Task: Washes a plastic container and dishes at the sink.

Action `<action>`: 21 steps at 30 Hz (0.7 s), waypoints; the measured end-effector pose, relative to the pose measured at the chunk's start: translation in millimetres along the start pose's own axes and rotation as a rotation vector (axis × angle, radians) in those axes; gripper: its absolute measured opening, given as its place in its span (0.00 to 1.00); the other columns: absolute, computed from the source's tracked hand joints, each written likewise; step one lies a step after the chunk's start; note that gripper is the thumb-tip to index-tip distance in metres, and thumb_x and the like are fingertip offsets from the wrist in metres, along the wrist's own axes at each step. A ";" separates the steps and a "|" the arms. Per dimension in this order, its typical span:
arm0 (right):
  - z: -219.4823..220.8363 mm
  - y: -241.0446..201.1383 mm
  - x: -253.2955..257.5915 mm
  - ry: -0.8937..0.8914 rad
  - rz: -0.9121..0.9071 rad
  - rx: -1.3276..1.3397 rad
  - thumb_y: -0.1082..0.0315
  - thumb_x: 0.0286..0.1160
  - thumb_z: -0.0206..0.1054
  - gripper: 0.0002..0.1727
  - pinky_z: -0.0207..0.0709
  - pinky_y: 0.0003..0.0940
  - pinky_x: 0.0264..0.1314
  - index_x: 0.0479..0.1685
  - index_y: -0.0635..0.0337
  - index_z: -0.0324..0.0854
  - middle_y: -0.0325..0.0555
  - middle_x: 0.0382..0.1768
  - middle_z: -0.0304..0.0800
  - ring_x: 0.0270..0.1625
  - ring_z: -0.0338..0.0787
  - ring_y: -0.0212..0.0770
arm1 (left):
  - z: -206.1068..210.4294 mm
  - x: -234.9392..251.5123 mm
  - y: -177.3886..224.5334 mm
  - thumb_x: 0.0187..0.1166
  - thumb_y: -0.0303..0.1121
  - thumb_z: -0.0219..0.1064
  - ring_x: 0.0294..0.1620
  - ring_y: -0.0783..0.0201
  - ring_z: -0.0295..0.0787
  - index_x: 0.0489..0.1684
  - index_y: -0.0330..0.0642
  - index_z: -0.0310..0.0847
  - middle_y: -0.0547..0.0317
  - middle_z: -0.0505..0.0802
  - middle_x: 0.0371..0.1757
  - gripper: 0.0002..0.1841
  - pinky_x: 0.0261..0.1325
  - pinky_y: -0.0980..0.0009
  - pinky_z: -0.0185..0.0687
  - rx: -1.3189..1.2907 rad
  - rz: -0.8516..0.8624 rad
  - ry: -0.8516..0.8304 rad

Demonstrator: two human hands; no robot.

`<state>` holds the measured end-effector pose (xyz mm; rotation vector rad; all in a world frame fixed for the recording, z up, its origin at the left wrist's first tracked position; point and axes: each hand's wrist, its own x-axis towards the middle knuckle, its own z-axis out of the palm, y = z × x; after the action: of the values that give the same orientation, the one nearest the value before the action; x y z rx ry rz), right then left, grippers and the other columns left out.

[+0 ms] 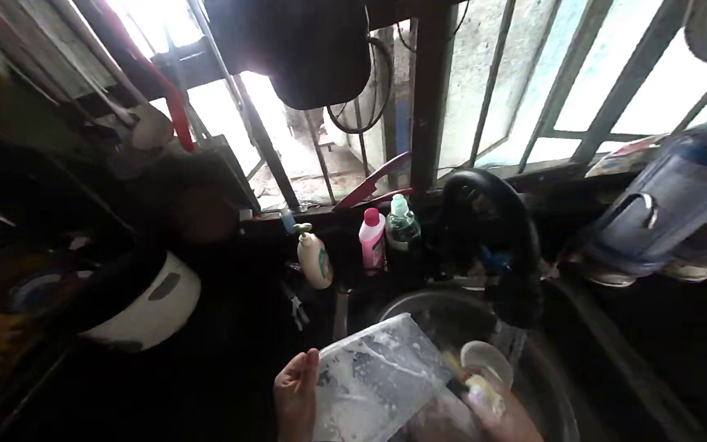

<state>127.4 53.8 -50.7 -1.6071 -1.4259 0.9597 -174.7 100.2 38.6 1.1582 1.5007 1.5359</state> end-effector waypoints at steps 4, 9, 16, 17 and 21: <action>16.8 -90.1 -22.9 0.101 -0.407 0.129 0.58 0.73 0.74 0.21 0.75 0.49 0.74 0.51 0.71 0.83 0.67 0.59 0.84 0.68 0.83 0.54 | 31.3 -5.5 -7.3 0.77 0.40 0.68 0.13 0.80 0.71 0.08 0.45 0.76 0.75 0.75 0.11 0.21 0.22 0.76 0.72 0.245 0.039 -0.039; 53.2 -118.9 -0.3 0.227 -0.422 -0.202 0.57 0.70 0.72 0.26 0.69 0.70 0.75 0.70 0.52 0.84 0.66 0.73 0.80 0.78 0.77 0.69 | 59.5 -31.2 3.3 0.84 0.49 0.58 0.18 0.63 0.81 0.11 0.42 0.83 0.61 0.83 0.13 0.28 0.28 0.53 0.79 0.466 0.019 -0.140; 60.6 -55.2 2.3 0.113 -0.301 -0.050 0.66 0.82 0.56 0.29 0.58 0.55 0.91 0.81 0.70 0.72 0.70 0.83 0.69 0.89 0.66 0.63 | 36.6 -45.8 -15.3 0.85 0.43 0.56 0.13 0.70 0.75 0.02 0.42 0.71 0.65 0.76 0.08 0.30 0.24 0.64 0.75 0.354 -0.094 -0.093; 67.2 -73.7 -11.2 0.080 -0.345 -0.057 0.70 0.81 0.57 0.28 0.55 0.58 0.92 0.81 0.71 0.73 0.73 0.84 0.66 0.90 0.62 0.67 | 35.6 -46.9 -20.1 0.86 0.41 0.55 0.13 0.71 0.74 0.02 0.41 0.70 0.65 0.75 0.08 0.30 0.23 0.67 0.75 0.320 -0.104 -0.083; 57.3 -64.6 4.0 0.013 -0.284 -0.220 0.66 0.79 0.57 0.33 0.51 0.63 0.92 0.87 0.60 0.69 0.74 0.88 0.57 0.91 0.55 0.72 | 28.6 -46.2 -27.4 0.88 0.36 0.51 0.11 0.79 0.73 0.03 0.48 0.70 0.73 0.76 0.08 0.29 0.20 0.77 0.75 0.076 -0.124 -0.111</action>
<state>49.0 66.5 -16.5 -1.5059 -1.7442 0.6451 -134.4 71.0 3.6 1.1514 1.5380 1.3206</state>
